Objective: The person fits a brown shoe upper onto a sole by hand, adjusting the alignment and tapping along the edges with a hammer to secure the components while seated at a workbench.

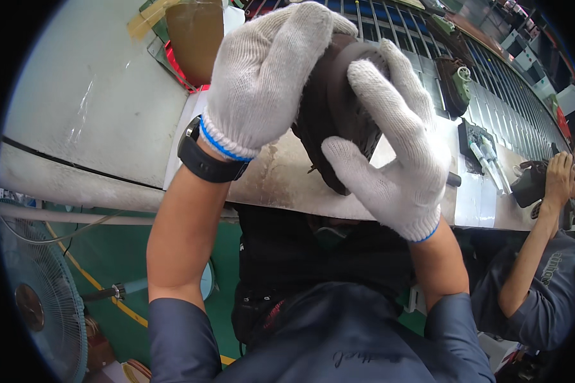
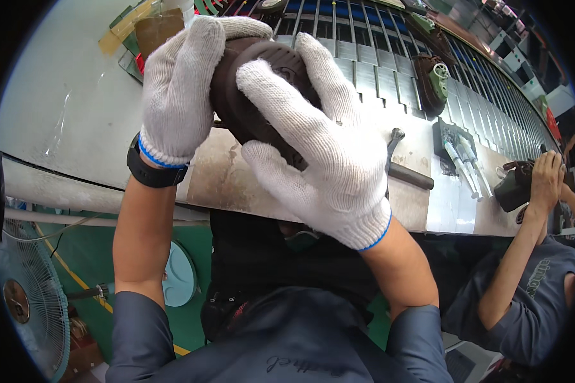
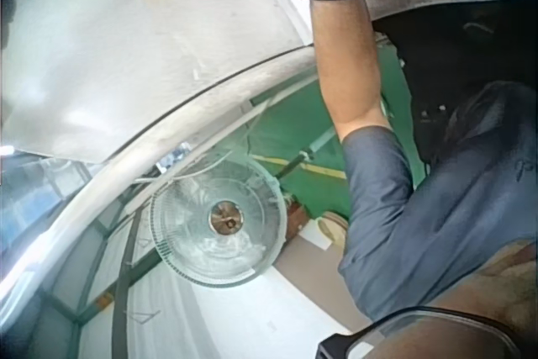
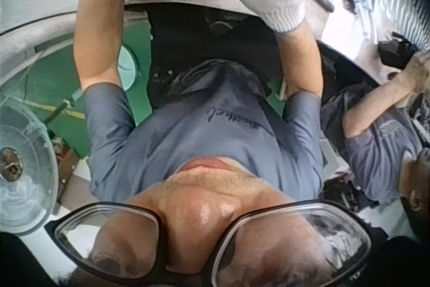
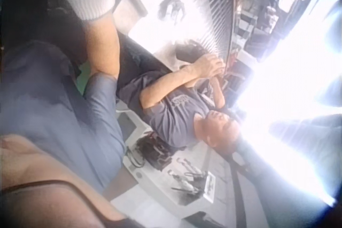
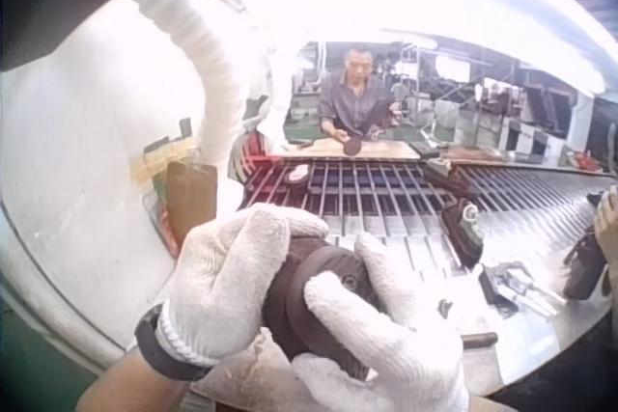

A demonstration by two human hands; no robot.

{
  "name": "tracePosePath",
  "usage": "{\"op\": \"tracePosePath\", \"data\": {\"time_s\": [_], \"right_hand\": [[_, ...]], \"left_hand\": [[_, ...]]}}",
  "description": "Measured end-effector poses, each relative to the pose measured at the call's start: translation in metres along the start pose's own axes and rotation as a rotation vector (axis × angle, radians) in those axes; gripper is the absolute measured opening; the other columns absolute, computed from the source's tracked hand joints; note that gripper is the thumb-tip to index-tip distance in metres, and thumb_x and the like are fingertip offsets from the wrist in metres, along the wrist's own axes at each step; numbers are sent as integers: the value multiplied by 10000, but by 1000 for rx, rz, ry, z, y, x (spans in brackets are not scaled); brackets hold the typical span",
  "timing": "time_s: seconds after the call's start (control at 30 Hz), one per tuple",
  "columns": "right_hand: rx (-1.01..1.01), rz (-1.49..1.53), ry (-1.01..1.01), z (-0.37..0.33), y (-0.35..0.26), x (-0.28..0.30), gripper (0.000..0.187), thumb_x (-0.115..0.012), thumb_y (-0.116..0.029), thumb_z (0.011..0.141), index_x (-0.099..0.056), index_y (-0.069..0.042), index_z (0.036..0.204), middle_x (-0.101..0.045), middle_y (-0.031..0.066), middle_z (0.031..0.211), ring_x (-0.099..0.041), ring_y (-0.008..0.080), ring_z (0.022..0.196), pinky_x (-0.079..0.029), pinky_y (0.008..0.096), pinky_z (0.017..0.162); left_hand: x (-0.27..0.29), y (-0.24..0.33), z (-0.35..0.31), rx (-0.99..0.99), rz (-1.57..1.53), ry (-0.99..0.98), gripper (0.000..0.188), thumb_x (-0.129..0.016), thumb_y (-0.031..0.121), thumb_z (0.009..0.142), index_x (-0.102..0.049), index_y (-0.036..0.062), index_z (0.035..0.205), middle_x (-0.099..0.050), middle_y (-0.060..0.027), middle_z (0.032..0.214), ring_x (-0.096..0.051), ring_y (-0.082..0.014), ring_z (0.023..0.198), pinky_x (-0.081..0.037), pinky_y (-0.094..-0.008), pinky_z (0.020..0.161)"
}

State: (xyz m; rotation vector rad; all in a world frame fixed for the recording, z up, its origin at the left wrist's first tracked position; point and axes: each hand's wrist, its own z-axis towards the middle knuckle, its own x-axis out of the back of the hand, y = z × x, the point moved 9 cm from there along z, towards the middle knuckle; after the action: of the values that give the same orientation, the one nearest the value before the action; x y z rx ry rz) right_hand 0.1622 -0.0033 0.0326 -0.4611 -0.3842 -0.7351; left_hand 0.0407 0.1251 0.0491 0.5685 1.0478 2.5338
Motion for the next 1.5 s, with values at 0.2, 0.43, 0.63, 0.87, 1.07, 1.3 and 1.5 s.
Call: {"op": "tracePosePath", "data": {"time_s": [0.2,0.43,0.63,0.87,1.07,1.3,1.5], "right_hand": [[-42,-3,-48,3,10,-5,732,-899,-11,772,-692,-31,1474,-544,356,1582,-591,475,1447,-483,511,1204],[-1,-100,-72,7,4,-9,677,-877,-26,779,-721,-24,1437,-546,384,1564,-657,490,1368,-540,516,1145],[-182,-75,-157,20,11,-19,629,-827,-77,814,-728,-51,1435,-636,340,1487,-684,440,1345,-557,468,1123],[-325,-87,-329,-24,41,-49,683,-859,-167,781,-734,-142,1452,-651,318,1472,-661,429,1291,-477,477,1162],[-336,-14,-412,-23,44,-64,653,-858,-131,795,-745,-136,1438,-641,324,1482,-672,424,1286,-500,468,1141],[-288,-86,-503,-18,42,-66,661,-854,-79,800,-736,-110,1450,-641,326,1504,-684,421,1341,-528,442,1144],[-300,-88,-546,-18,44,-67,635,-848,-97,806,-749,-115,1433,-659,313,1489,-716,398,1294,-552,439,1108]], "left_hand": [[-5,-14,-6,211,-234,77,454,-543,326,1182,-746,-78,1227,-802,-136,1053,-744,-156,921,-599,-286,821],[2,-27,-5,216,-174,131,468,-501,312,1199,-762,-76,1181,-802,-109,1032,-723,-118,873,-576,-255,756],[8,-49,-13,150,-50,307,578,-451,408,1208,-812,-42,1161,-822,-151,1049,-779,-191,918,-632,-312,865],[7,-142,-70,424,-178,567,578,-546,412,1171,-794,-55,939,-725,-57,770,-628,-119,744,-524,-337,715],[9,-147,-83,439,-115,604,588,-562,410,1169,-698,-37,810,-629,-13,695,-537,-105,685,-462,-340,650],[19,-171,-93,428,170,457,470,-483,347,1188,-761,-20,1284,-806,-229,1063,-785,-309,1010,-605,-416,890],[8,-147,-89,-4,828,331,396,-594,294,1162,-742,-38,1319,-810,-191,1105,-777,-276,978,-618,-417,833]]}}
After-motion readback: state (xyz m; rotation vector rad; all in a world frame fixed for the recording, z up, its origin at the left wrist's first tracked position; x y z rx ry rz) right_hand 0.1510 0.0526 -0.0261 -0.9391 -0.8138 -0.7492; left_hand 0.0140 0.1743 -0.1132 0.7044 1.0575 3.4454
